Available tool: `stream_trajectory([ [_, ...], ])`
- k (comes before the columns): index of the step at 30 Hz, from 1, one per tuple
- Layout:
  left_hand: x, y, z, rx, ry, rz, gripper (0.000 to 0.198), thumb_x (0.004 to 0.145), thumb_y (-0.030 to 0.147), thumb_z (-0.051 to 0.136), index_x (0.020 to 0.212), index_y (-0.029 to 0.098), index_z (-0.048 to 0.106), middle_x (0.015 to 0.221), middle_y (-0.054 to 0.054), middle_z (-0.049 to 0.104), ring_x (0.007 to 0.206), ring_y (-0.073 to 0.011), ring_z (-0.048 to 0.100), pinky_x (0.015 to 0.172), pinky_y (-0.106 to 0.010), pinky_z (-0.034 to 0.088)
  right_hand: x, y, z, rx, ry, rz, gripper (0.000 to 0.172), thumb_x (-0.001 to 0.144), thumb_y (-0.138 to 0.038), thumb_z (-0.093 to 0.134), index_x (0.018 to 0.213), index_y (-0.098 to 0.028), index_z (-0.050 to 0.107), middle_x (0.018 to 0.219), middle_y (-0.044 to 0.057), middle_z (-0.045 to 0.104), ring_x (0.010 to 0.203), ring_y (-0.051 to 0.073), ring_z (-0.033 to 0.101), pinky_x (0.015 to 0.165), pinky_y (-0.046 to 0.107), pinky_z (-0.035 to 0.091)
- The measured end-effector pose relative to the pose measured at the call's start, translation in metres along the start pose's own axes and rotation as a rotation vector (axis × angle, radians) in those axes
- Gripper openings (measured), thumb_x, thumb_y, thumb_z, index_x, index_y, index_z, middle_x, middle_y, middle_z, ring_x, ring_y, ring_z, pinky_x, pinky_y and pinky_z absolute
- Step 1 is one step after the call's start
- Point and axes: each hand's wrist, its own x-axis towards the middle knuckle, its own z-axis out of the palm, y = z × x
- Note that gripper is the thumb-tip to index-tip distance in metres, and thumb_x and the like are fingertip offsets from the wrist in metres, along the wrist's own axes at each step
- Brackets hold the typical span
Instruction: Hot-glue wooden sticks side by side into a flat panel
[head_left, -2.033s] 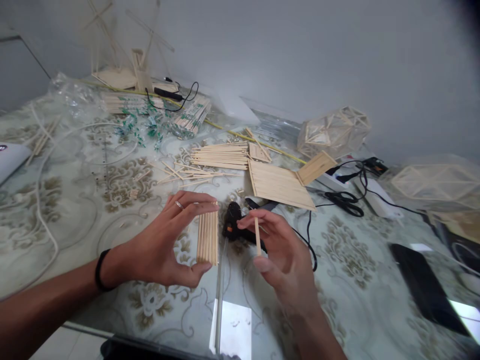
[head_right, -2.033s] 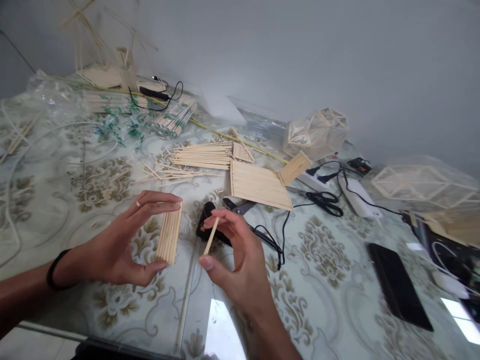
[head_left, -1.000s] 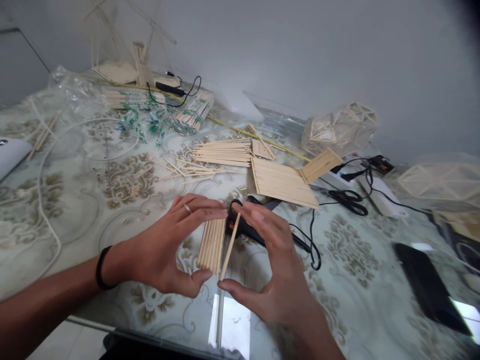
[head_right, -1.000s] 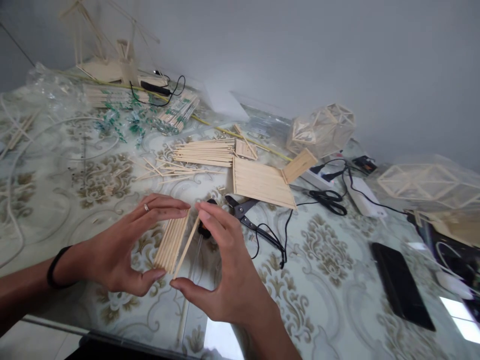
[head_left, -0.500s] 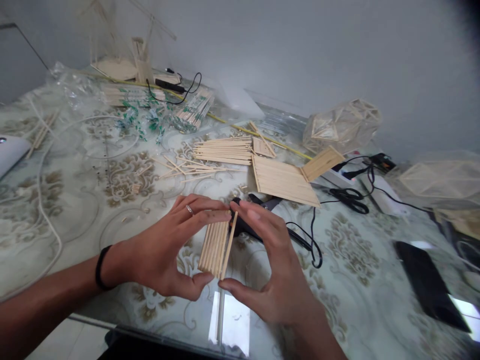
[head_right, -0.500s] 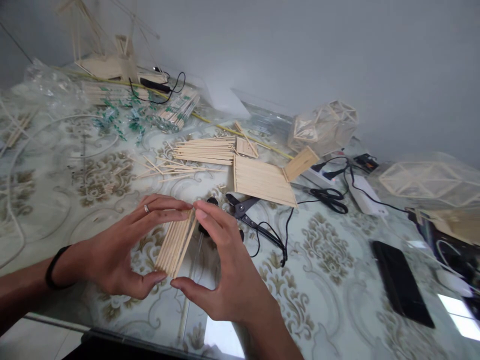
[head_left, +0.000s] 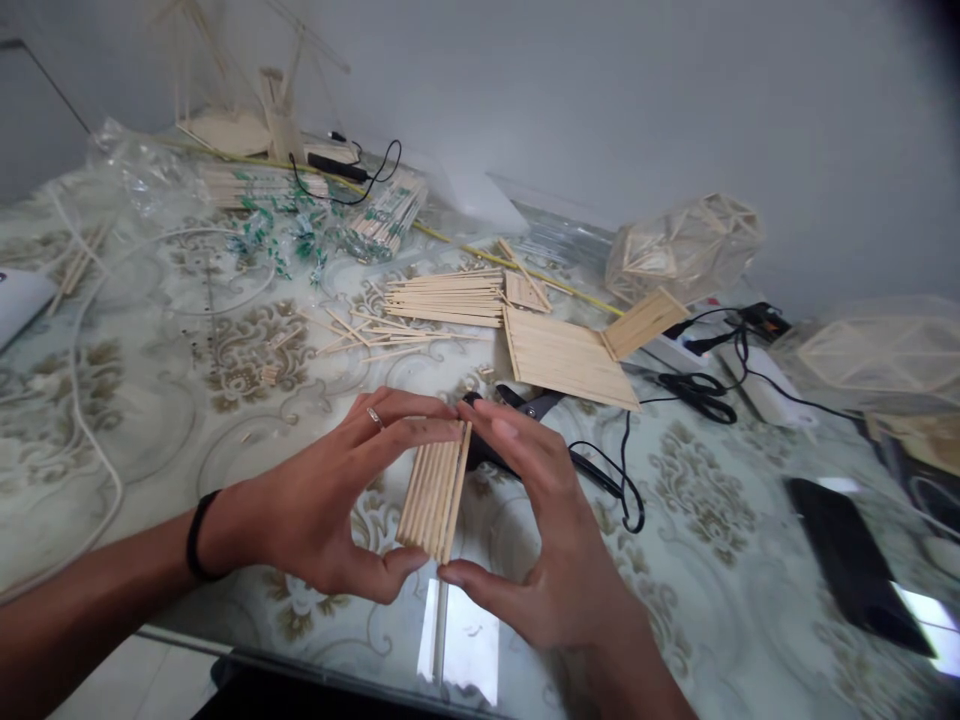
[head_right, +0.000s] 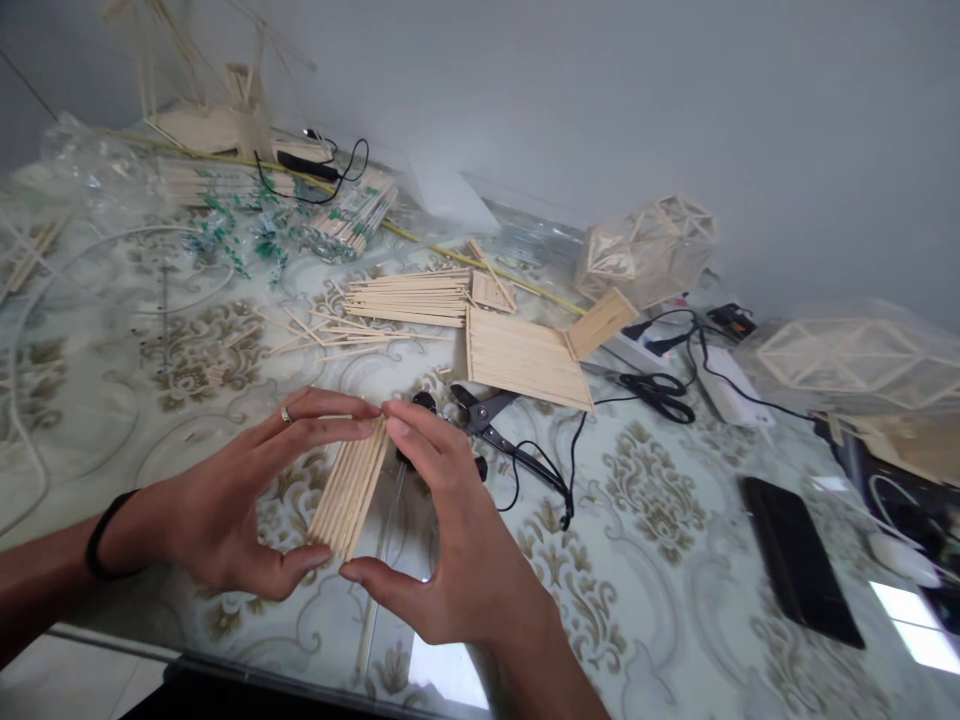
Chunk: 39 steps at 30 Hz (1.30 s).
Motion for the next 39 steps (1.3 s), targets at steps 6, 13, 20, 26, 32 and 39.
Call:
stream_trajectory([
  [6,0.0,0.0,0.0,-0.023,0.001,0.004,0.101,0.078,0.031,0.084,0.167,0.029,0.035,0.154,-0.017,0.058,0.144,-0.0409,0.055,0.12,-0.064,0.052,0.0,-0.001,0.0,0.028,-0.013,0.024,0.11,0.086,-0.042,0.092,0.175,-0.03,0.029,0.168,0.016,0.05,0.157,0.041,0.049,0.125,0.064,0.049],
  [13,0.001,0.001,-0.001,-0.014,0.003,0.008,0.099,0.078,0.031,0.084,0.164,0.031,0.037,0.154,-0.017,0.058,0.142,-0.0408,0.057,0.119,-0.065,0.052,0.0,0.0,0.0,0.054,-0.023,0.039,0.11,0.087,-0.044,0.092,0.176,-0.032,0.027,0.17,0.015,0.049,0.158,0.041,0.048,0.126,0.064,0.048],
  [20,0.001,0.003,-0.003,0.013,0.005,0.01,0.093,0.078,0.032,0.085,0.159,0.027,0.041,0.15,-0.018,0.059,0.14,-0.039,0.058,0.117,-0.062,0.052,0.001,0.0,0.0,0.083,-0.012,0.034,0.11,0.087,-0.047,0.093,0.176,-0.033,0.029,0.169,0.015,0.049,0.158,0.04,0.049,0.126,0.061,0.05],
  [26,-0.001,0.004,-0.004,0.065,0.016,-0.015,0.09,0.077,0.034,0.085,0.156,0.028,0.041,0.148,-0.017,0.056,0.137,-0.0392,0.059,0.116,-0.064,0.052,-0.006,0.005,-0.001,0.148,0.012,0.135,0.11,0.086,-0.059,0.092,0.174,-0.039,0.029,0.174,0.013,0.047,0.16,0.043,0.047,0.131,0.071,0.042],
  [32,-0.003,0.004,-0.003,-0.007,0.016,-0.046,0.095,0.077,0.031,0.085,0.16,0.029,0.039,0.153,-0.018,0.054,0.143,-0.0406,0.056,0.115,-0.063,0.055,-0.014,0.008,0.001,0.142,0.009,0.209,0.109,0.084,-0.063,0.092,0.172,-0.038,0.035,0.168,0.013,0.058,0.154,0.042,0.057,0.126,0.068,0.05],
  [39,-0.002,0.002,0.0,-0.075,0.029,0.006,0.103,0.078,0.031,0.087,0.167,0.029,0.035,0.157,-0.019,0.058,0.148,-0.0409,0.056,0.118,-0.063,0.057,-0.017,0.009,0.002,0.124,0.028,0.202,0.106,0.085,-0.065,0.089,0.172,-0.039,0.035,0.167,0.012,0.058,0.153,0.042,0.057,0.125,0.069,0.05],
])
